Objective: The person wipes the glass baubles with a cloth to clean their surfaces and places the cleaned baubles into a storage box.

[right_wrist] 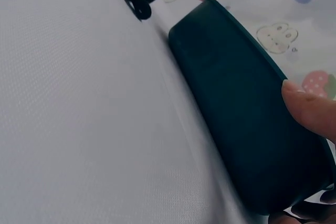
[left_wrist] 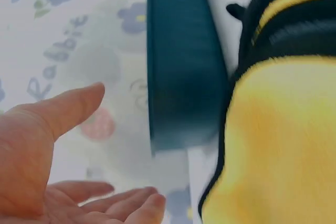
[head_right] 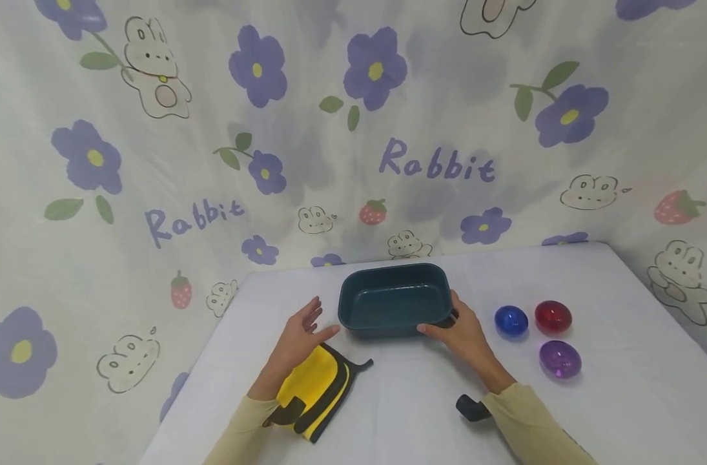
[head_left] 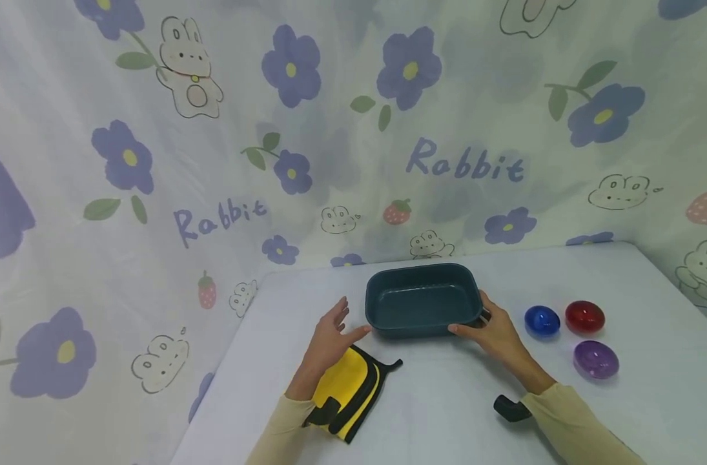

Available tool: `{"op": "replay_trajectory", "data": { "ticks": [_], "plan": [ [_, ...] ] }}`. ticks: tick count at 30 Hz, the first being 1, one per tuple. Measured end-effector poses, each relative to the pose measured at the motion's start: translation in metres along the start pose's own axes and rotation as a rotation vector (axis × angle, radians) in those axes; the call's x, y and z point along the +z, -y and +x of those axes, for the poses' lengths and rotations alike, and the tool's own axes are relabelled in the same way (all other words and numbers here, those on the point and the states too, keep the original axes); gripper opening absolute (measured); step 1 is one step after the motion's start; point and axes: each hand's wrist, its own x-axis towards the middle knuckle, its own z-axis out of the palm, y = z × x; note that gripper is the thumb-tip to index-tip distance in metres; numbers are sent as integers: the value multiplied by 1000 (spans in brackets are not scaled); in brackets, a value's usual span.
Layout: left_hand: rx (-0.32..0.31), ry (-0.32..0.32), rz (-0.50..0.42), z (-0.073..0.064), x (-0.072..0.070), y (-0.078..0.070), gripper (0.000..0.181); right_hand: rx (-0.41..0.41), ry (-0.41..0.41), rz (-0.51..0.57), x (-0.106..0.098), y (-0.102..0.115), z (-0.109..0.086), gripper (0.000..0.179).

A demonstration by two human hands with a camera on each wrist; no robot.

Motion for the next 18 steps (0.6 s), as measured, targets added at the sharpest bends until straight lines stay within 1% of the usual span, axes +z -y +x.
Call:
{"op": "replay_trajectory", "data": {
  "ticks": [3, 6, 8, 9, 12, 15, 18],
  "plan": [
    [-17, -45, 13, -8, -14, 15, 84, -1, -5, -1, 0, 0, 2, 116],
    [-60, -85, 43, -18, -26, 29, 77, 3, -4, 4, 0, 1, 4, 118],
    [-87, -102, 68, -24, -31, 37, 75, 5, -5, 5, -1, 2, 5, 118],
    [-112, -107, 79, -27, -33, 40, 75, 9, -5, 7, -1, 2, 5, 119],
    [-182, -104, 132, -35, -37, 48, 77, 12, -9, 8, -2, 1, 5, 119],
    [-252, -86, 208, -41, -37, 53, 81, 12, -11, 12, -1, 0, 5, 119],
    [-297, -64, 280, -44, -35, 56, 83, 9, -11, 26, 0, -1, 4, 118]
  ]
}}
